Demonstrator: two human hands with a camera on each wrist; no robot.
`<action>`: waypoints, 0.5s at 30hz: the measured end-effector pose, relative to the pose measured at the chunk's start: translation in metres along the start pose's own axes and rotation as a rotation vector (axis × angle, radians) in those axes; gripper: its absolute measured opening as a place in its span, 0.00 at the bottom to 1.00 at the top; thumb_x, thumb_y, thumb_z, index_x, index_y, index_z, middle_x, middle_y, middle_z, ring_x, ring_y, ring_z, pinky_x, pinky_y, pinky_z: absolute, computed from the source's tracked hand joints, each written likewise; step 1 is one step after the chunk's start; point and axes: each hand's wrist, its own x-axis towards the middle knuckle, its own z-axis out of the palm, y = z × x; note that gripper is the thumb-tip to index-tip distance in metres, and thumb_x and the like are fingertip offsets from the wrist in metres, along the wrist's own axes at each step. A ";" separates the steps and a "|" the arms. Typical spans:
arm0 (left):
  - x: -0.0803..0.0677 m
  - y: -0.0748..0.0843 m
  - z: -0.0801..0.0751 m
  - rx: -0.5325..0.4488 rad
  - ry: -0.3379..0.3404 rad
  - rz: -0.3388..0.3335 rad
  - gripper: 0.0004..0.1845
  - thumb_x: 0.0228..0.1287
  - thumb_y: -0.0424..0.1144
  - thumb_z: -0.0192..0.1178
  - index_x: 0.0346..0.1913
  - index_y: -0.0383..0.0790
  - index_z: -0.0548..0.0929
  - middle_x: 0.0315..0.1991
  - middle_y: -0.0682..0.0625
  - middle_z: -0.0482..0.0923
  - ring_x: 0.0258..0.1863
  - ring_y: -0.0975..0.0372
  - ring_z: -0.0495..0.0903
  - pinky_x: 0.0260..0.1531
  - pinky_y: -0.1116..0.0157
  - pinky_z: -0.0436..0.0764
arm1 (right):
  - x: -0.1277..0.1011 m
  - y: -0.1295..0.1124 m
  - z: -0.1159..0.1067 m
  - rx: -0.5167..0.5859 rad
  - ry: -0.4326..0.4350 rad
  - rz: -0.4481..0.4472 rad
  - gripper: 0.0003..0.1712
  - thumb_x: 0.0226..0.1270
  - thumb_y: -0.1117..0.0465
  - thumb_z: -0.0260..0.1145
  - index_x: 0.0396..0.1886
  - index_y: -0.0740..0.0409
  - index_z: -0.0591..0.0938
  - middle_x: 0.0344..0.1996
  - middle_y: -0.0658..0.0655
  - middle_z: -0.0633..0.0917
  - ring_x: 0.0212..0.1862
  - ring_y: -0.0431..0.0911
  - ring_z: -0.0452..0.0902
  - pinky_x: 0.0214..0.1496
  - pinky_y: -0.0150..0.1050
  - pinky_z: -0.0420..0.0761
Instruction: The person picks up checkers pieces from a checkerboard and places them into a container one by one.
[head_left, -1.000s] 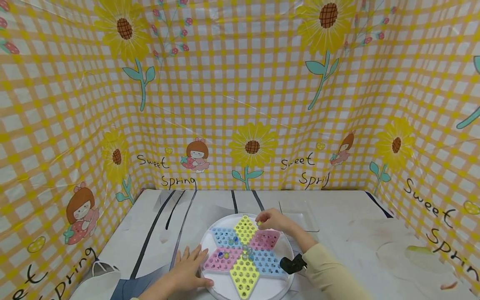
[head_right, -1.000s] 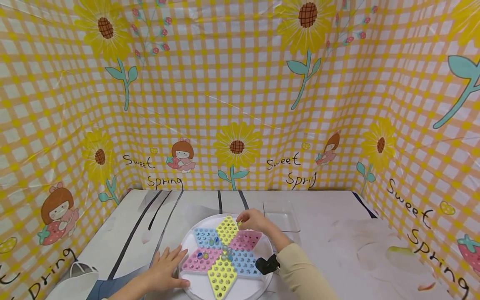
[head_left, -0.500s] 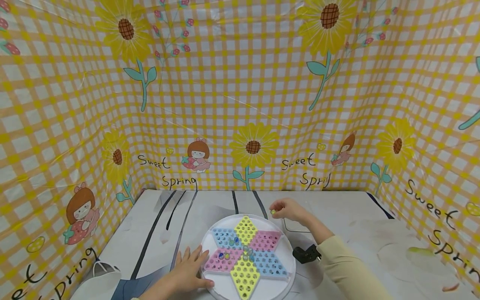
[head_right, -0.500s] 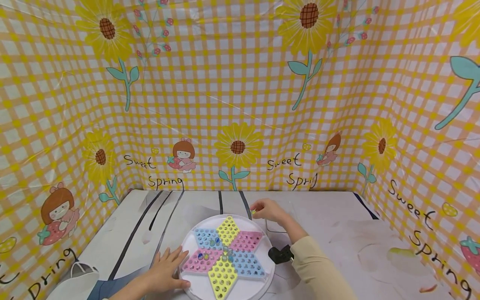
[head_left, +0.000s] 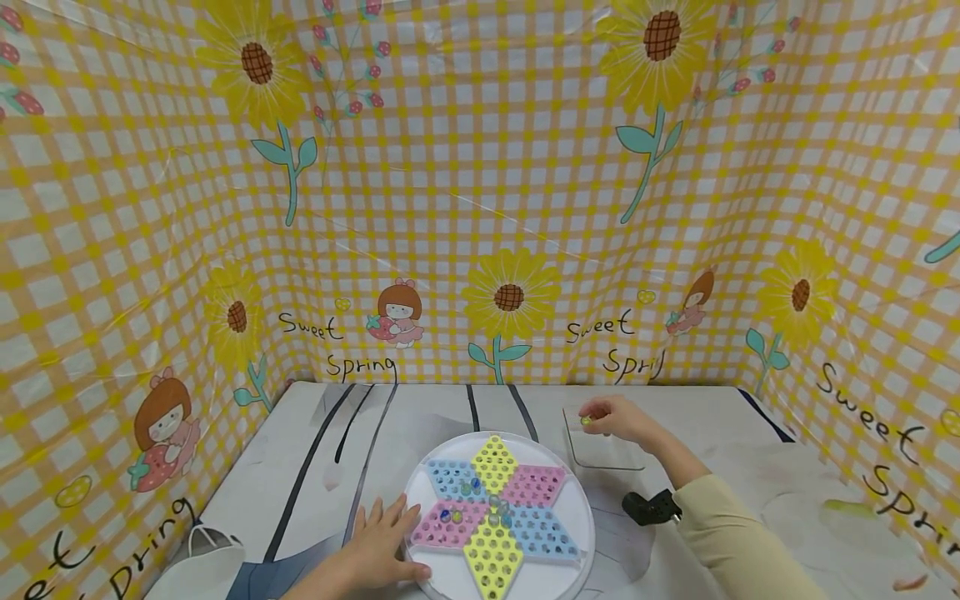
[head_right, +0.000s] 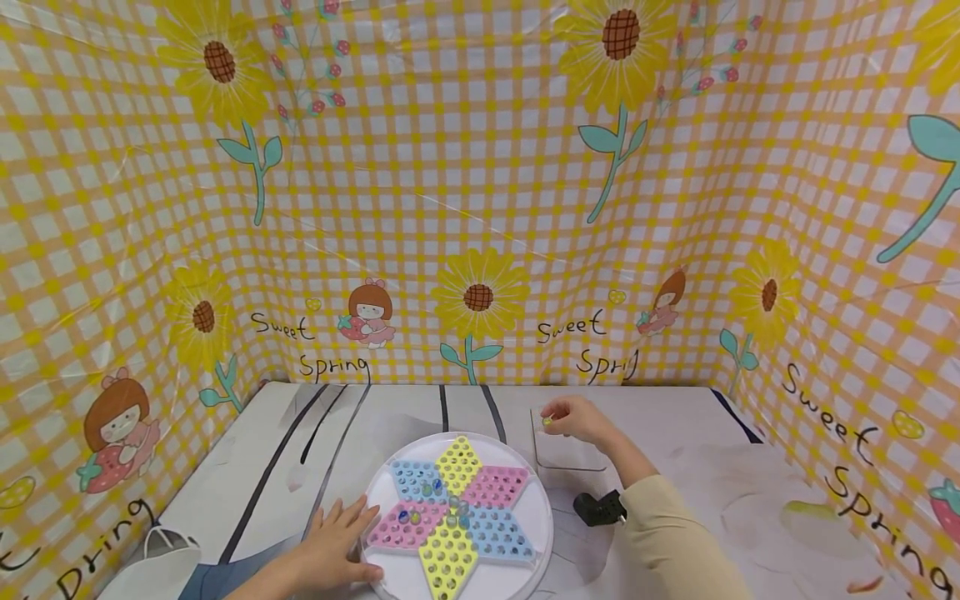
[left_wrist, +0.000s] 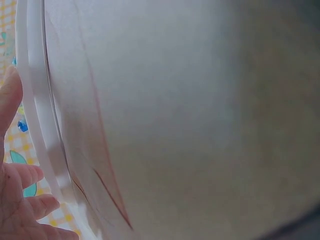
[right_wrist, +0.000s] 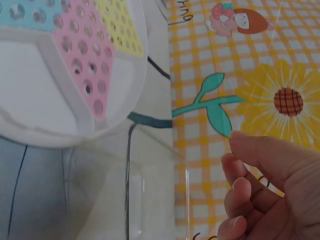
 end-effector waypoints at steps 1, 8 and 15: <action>0.000 0.000 0.000 0.001 0.000 0.001 0.48 0.47 0.64 0.61 0.66 0.36 0.62 0.67 0.32 0.53 0.62 0.27 0.46 0.55 0.29 0.43 | -0.001 0.002 -0.002 -0.003 0.002 0.005 0.15 0.59 0.63 0.64 0.44 0.67 0.78 0.34 0.55 0.80 0.35 0.45 0.72 0.39 0.43 0.77; 0.001 -0.001 0.001 -0.010 -0.008 -0.005 0.49 0.47 0.65 0.60 0.66 0.36 0.62 0.68 0.32 0.53 0.62 0.27 0.46 0.56 0.30 0.42 | -0.004 0.018 -0.012 0.000 0.016 0.028 0.17 0.59 0.62 0.64 0.45 0.68 0.77 0.34 0.56 0.80 0.35 0.44 0.73 0.40 0.45 0.78; 0.002 -0.002 0.001 -0.009 -0.005 -0.001 0.49 0.47 0.65 0.60 0.66 0.36 0.62 0.68 0.32 0.52 0.62 0.27 0.46 0.56 0.30 0.42 | -0.008 0.033 -0.016 0.012 0.028 0.063 0.17 0.60 0.63 0.63 0.46 0.69 0.77 0.34 0.56 0.80 0.35 0.47 0.74 0.39 0.46 0.77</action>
